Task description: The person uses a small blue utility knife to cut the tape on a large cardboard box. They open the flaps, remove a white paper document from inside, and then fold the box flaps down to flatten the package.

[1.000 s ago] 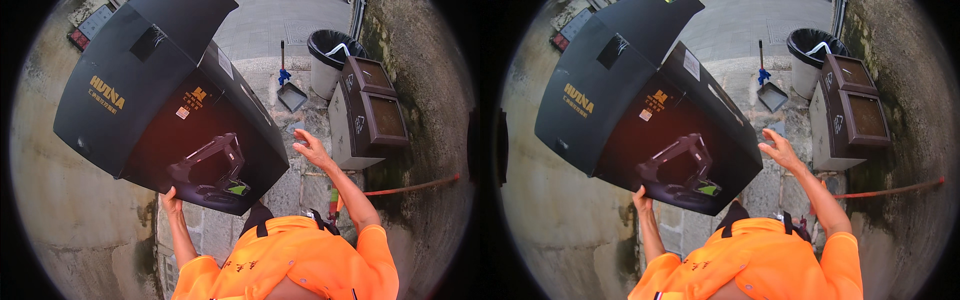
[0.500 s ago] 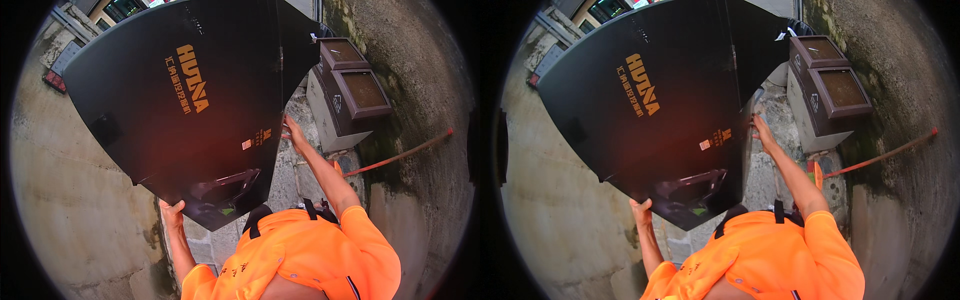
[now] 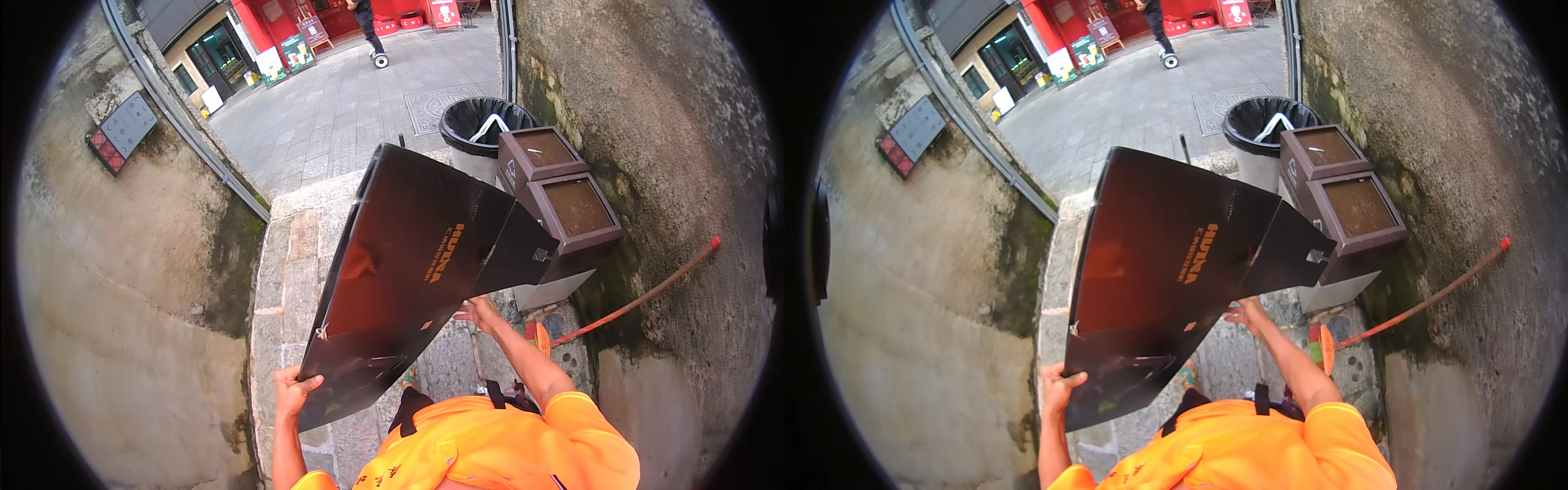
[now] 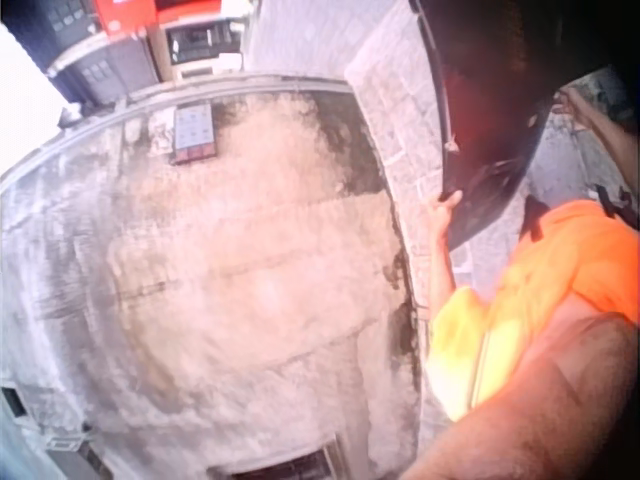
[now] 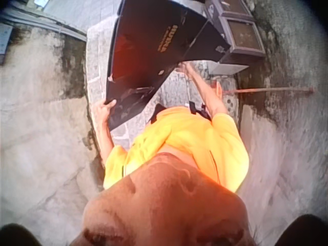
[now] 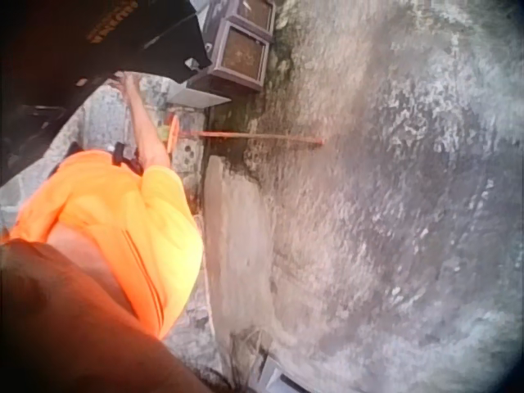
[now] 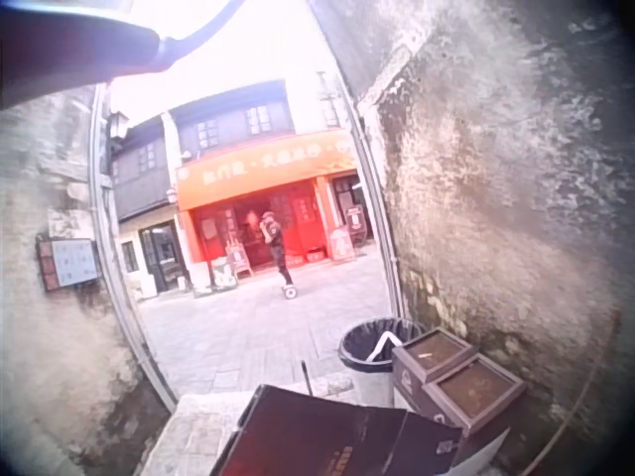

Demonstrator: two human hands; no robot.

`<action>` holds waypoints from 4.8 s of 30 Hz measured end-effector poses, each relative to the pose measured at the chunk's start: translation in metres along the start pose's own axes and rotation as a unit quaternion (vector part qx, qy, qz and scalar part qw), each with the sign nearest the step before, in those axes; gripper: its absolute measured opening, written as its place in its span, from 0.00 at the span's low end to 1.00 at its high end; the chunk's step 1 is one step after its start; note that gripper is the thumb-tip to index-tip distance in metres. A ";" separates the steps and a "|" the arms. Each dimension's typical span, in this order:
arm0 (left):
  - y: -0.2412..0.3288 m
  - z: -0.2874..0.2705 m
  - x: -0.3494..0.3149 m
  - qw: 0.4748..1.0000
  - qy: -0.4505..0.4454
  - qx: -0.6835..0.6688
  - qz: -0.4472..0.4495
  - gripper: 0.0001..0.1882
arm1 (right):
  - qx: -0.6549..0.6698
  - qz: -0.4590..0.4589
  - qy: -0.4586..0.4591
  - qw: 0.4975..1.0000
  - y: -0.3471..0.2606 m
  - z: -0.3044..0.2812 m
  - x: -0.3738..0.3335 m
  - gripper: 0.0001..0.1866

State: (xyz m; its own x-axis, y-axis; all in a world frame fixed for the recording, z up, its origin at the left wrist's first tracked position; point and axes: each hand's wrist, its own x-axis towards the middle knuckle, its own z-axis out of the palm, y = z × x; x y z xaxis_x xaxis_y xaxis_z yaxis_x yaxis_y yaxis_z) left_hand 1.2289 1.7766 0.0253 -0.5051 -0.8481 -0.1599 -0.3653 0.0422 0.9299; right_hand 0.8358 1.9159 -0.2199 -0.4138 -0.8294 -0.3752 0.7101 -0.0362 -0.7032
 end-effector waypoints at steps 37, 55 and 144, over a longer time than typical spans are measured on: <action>-0.289 0.031 -0.076 0.905 -0.044 0.385 -0.175 0.16 | -0.622 0.061 0.422 0.657 -0.023 -0.341 -0.268 0.11; -0.182 0.165 -0.149 0.939 0.067 0.279 -0.188 0.15 | -0.961 0.170 0.128 0.174 -0.186 -0.387 -0.219 0.10; 0.083 0.173 1.624 0.814 -0.280 0.489 0.140 0.16 | 0.355 0.202 0.476 0.779 -0.258 0.120 0.886 0.17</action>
State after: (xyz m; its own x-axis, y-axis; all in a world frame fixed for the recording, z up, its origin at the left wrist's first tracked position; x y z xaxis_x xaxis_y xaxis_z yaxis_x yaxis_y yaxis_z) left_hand 0.2429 0.4941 -0.2147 -0.8524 -0.3710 -0.3685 -0.4846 0.8251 0.2904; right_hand 0.3548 1.1234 -0.2986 -0.0689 -0.0753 -0.9948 0.8881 -0.4588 -0.0268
